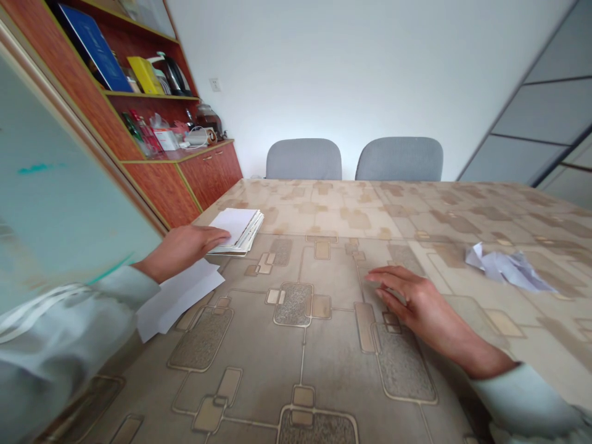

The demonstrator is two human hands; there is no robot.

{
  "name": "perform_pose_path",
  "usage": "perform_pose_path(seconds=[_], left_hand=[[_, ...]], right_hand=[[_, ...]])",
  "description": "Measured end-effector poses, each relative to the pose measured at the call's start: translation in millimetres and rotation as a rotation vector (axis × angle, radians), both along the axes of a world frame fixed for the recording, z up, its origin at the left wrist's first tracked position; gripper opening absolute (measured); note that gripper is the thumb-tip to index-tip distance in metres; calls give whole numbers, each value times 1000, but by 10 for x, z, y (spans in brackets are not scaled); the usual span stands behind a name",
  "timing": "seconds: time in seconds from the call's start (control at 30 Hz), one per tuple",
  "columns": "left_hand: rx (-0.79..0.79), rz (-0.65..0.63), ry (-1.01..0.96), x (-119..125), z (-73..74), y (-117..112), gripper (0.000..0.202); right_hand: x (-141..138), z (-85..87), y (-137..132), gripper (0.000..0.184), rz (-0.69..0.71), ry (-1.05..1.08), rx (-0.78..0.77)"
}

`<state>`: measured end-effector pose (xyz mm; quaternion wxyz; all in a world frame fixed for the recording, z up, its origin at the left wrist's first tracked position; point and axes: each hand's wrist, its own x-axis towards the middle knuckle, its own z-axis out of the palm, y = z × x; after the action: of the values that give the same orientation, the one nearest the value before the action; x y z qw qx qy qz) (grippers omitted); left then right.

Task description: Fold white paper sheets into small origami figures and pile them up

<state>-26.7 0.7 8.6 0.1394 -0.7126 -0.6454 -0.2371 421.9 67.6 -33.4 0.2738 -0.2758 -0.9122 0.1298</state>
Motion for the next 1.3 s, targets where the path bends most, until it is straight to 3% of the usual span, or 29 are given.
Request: perform_pose_path(seconds=[0.1, 0.3, 0.7, 0.9, 1.03, 1.17, 1.23, 1.3], left_hand=[[-158, -106, 68, -37, -23, -32, 50], [-218, -150, 52, -123, -24, -15, 58], [-154, 39, -167, -27, 22, -39, 43], [-87, 85, -212, 121, 130, -48, 43], [5, 32, -171, 460, 195, -201, 30], [58, -316, -67, 1099, 134, -451, 21], [-38, -440, -85, 1464, 50, -565, 23], [-144, -520, -110, 1794, -53, -642, 32]], right_hand=[[-10, 20, -15, 25, 8, -12, -17], [-14, 17, -11, 24, 8, -17, -27], [-20, 43, -28, 24, -3, 4, -23], [-13, 44, -24, 23, -26, 5, -14], [-44, 107, -91, 26, -8, 13, -16], [-142, 192, -290, 53, 66, -15, -1], [-203, 216, -401, 64, 119, -56, -25], [-255, 228, -483, 61, 187, -91, -72]])
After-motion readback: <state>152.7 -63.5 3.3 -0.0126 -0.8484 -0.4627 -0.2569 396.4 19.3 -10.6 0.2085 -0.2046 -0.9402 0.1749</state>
